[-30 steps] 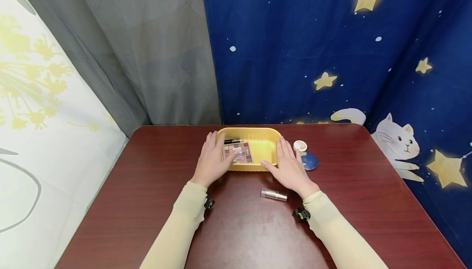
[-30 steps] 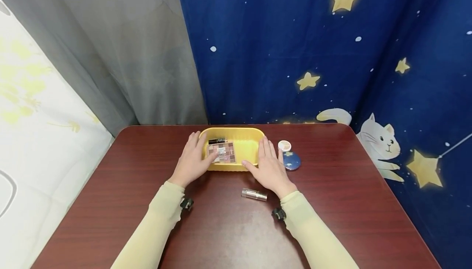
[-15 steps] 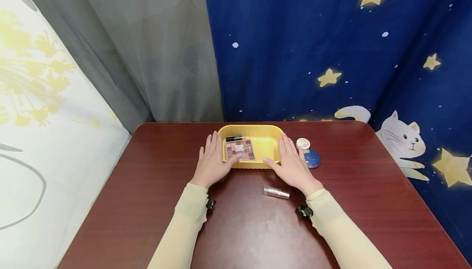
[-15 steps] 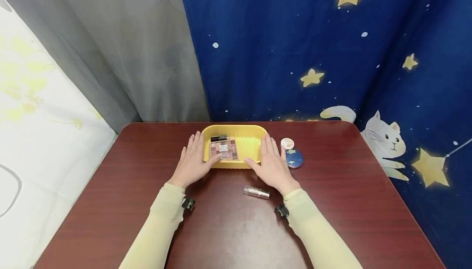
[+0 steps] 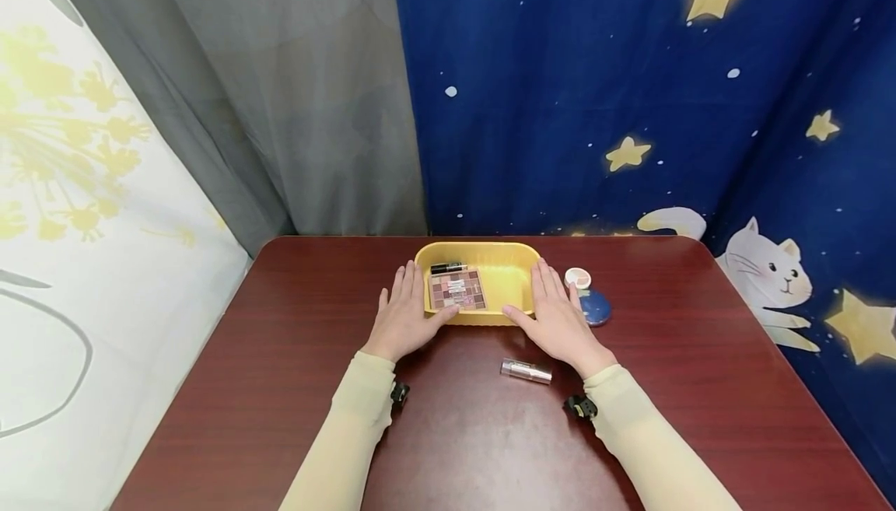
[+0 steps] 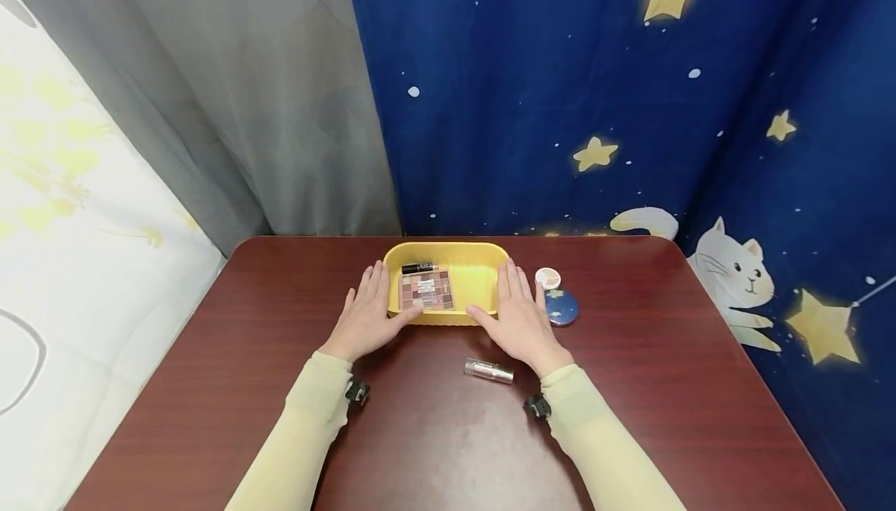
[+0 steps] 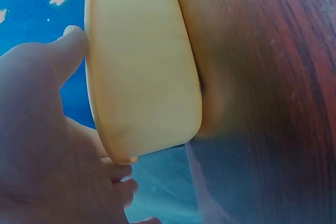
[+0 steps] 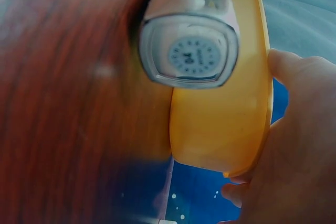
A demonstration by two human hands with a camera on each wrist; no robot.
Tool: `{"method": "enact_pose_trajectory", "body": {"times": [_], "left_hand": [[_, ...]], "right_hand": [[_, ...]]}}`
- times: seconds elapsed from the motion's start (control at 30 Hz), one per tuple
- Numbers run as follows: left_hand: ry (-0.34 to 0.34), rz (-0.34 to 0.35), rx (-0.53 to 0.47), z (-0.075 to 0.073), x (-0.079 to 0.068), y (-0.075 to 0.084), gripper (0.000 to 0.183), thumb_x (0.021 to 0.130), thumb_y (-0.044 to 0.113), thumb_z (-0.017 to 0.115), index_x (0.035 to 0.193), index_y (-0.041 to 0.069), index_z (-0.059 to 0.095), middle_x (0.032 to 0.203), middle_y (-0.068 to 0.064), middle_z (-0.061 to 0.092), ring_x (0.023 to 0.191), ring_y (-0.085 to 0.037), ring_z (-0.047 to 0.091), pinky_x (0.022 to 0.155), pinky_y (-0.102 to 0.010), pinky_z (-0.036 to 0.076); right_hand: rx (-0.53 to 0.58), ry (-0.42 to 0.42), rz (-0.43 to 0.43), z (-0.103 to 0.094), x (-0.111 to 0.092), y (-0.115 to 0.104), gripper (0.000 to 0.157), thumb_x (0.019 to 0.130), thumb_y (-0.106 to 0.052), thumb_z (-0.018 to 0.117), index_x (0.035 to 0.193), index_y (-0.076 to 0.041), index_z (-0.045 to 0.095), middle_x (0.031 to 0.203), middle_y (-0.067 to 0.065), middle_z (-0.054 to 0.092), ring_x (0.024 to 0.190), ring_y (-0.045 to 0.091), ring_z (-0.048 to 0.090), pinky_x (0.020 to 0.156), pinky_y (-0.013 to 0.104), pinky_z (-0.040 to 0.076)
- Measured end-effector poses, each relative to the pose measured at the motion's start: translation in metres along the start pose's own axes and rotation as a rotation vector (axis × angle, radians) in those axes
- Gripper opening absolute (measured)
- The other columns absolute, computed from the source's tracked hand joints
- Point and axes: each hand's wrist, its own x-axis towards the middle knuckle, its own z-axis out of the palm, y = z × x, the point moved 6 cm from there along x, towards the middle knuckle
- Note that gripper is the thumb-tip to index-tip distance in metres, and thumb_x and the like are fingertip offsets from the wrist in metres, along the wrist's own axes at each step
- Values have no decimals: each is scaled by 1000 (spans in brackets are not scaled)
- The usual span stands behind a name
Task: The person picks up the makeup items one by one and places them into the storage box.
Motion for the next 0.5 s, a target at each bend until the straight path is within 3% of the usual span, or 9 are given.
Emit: {"method": "enact_pose_trajectory", "body": {"times": [0.5], "left_hand": [[34, -5, 61, 3, 2, -2, 100, 95, 73, 40, 161, 3, 12, 168, -10, 7, 154, -29, 5, 117, -63, 12]], "right_hand": [[9, 9, -2, -2, 0, 1, 104, 94, -74, 45, 160, 0, 14, 168, 14, 7, 153, 33, 8, 114, 68, 10]]}}
